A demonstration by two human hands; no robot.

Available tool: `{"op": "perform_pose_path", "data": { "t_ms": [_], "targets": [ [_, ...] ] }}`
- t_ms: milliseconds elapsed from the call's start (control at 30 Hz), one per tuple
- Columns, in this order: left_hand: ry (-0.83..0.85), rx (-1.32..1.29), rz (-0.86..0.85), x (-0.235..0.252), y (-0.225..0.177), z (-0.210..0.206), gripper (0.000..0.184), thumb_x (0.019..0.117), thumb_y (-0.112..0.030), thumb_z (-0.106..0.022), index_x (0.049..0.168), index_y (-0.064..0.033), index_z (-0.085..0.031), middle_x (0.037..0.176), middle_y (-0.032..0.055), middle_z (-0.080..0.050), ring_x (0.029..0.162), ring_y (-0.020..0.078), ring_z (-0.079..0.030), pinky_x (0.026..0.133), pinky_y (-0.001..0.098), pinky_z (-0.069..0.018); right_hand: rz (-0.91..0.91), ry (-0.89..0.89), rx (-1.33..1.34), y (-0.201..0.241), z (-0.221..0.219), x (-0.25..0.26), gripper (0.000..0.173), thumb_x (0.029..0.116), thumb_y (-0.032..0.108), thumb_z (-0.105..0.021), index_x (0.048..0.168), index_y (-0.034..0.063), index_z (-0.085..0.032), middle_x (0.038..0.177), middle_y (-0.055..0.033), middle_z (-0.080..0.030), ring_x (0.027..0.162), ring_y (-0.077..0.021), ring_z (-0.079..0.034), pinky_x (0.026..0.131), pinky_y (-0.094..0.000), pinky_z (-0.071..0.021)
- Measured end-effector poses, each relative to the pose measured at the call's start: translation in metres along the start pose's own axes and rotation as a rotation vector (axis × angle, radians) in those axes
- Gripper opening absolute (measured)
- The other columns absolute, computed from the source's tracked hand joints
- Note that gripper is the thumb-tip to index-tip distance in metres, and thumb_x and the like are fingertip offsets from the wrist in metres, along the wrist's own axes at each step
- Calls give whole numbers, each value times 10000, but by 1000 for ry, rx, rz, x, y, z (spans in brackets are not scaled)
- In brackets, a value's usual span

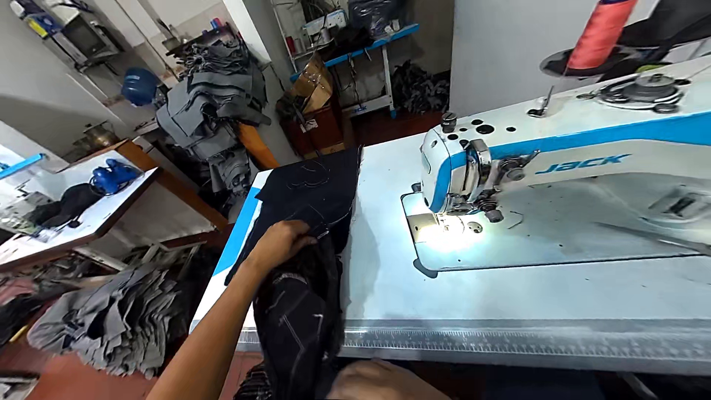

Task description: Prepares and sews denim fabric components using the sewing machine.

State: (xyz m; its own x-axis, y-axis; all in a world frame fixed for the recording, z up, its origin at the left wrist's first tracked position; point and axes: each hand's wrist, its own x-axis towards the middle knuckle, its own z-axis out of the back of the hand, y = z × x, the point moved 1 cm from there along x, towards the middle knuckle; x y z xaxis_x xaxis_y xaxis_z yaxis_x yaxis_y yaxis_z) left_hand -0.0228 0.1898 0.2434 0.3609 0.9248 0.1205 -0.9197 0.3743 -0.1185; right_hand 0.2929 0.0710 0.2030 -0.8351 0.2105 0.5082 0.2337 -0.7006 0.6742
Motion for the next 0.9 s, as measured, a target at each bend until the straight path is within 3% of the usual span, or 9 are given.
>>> {"op": "perform_pose_path", "data": {
  "t_ms": [100, 267, 400, 467, 533, 633, 700, 767, 900],
  "targets": [
    [-32, -19, -13, -7, -2, 36, 311, 930, -312, -745, 838, -18, -708, 764, 83, -669, 721, 220, -671, 701, 466, -584, 107, -47, -155, 1, 10, 53, 424, 967, 434, -678, 1182, 70, -716, 1259, -118, -690, 1267, -297, -607, 1083, -472, -480],
    [18, 172, -126, -9, -48, 81, 323, 966, -344, -676, 833, -50, -686, 756, 64, -648, 670, 219, -661, 605, 463, -568, -147, -288, -668, -60, 1, 110, 233, 989, 225, -629, 977, 15, -730, 993, -177, -719, 941, -367, -715, 723, -504, -601],
    [41, 96, -298, -7, -117, 93, 370, 1010, -350, -598, 808, -43, -641, 705, 93, -618, 640, 245, -646, 565, 447, -537, -321, -422, -986, -38, 11, 89, 93, 786, 124, -699, 857, 92, -750, 782, -90, -718, 720, -290, -726, 521, -417, -566],
    [38, 45, -313, 3, -138, 75, 374, 1024, -334, -574, 800, -42, -637, 701, 90, -609, 635, 240, -642, 553, 434, -528, -578, -158, -806, -45, 14, 79, 212, 905, 31, -612, 1066, -10, -744, 1086, -202, -740, 1129, -421, -675, 891, -602, -545],
    [57, -51, -228, 17, -140, 41, 363, 1022, -314, -580, 833, -15, -664, 746, 109, -646, 689, 256, -667, 623, 465, -553, -809, 127, -590, -70, 20, 74, 386, 1006, -37, -423, 1358, -104, -566, 1445, -289, -545, 1441, -471, -405, 1168, -681, -264],
    [-159, -225, 97, 11, -136, -31, 378, 1024, -339, -560, 992, 10, -702, 1032, 179, -702, 1012, 305, -687, 904, 518, -553, -745, 39, -541, -101, 32, 54, 468, 981, 166, -489, 1398, -33, -564, 1494, -227, -529, 1483, -387, -383, 1235, -631, -168],
    [-366, -200, 312, -15, -142, -77, 448, 1017, -354, -496, 1150, 18, -707, 1345, 207, -639, 1339, 367, -555, 1110, 644, -386, -691, -11, -508, -108, 29, 48, 531, 984, 306, -503, 1409, -7, -569, 1519, -206, -512, 1504, -358, -355, 1253, -592, -131],
    [-514, -144, 347, -30, -131, -99, 527, 1021, -401, -422, 1200, 24, -678, 1417, 190, -606, 1431, 367, -471, 1168, 688, -269, -620, -75, -509, -115, 19, 56, 527, 1011, 329, -458, 1408, 4, -578, 1518, -196, -522, 1502, -348, -368, 1255, -589, -143],
    [-496, -287, 297, -28, -61, -91, 541, 1016, -425, -453, 1198, 36, -670, 1387, 170, -630, 1413, 295, -499, 1229, 602, -238, -647, -29, -484, -139, 14, 108, 537, 1013, 329, -454, 1430, 8, -559, 1554, -201, -479, 1528, -372, -306, 1242, -635, -108]
  ]
}}
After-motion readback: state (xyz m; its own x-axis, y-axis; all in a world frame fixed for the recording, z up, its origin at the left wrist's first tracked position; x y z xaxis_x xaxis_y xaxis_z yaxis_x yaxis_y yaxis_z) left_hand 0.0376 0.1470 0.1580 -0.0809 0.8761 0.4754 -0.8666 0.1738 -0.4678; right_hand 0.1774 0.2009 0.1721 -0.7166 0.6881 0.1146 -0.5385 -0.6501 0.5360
